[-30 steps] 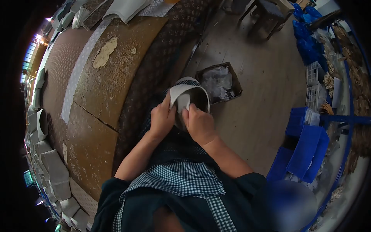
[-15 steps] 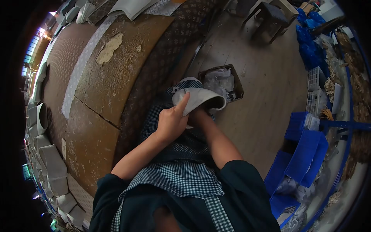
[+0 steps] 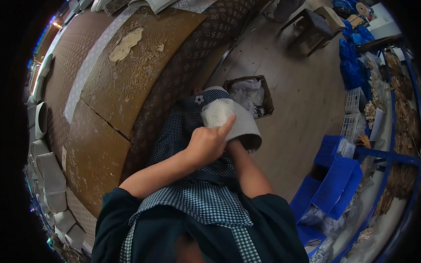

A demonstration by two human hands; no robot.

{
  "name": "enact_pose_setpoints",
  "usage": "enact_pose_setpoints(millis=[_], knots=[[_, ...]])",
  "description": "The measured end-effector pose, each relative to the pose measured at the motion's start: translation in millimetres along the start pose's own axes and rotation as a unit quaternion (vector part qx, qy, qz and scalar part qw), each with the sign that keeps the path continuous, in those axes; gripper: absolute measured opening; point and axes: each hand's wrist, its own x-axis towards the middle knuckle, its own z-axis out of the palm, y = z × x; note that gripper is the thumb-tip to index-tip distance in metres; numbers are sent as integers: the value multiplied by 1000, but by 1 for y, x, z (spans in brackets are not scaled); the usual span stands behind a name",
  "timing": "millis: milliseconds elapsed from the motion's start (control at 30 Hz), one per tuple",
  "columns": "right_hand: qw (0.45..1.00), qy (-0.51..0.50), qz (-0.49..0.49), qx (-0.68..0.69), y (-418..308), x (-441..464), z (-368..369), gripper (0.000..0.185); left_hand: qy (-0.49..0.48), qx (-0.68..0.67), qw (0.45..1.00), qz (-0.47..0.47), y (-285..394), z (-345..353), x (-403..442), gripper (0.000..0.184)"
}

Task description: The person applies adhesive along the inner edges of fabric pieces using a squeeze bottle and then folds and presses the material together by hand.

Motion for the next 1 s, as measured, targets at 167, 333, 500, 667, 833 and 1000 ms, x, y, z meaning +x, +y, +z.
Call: enact_pose_setpoints(millis=[167, 333, 500, 667, 833, 1000], knots=[[1000, -8, 4, 5, 2, 4, -16, 64, 53, -54, 997, -12, -7, -3, 0, 66], [999, 35, 6, 17, -1, -6, -4, 64, 44, -67, 997, -5, -4, -8, -1, 68], [998, 63, 12, 26, -7, -5, 8, 63, 34, -60, 998, 5, 1, -8, -6, 69], [997, 69, 18, 38, -10, 2, 13, 62, 8, -46, 999, 6, 13, -5, -10, 70], [989, 80, 32, 116, -9, 3, 5, 61, -21, -29, 998, 42, 13, -3, -8, 65], [915, 122, 72, 378, -10, -6, -15, 61, -21, -28, 997, 69, 9, -9, 1, 62]])
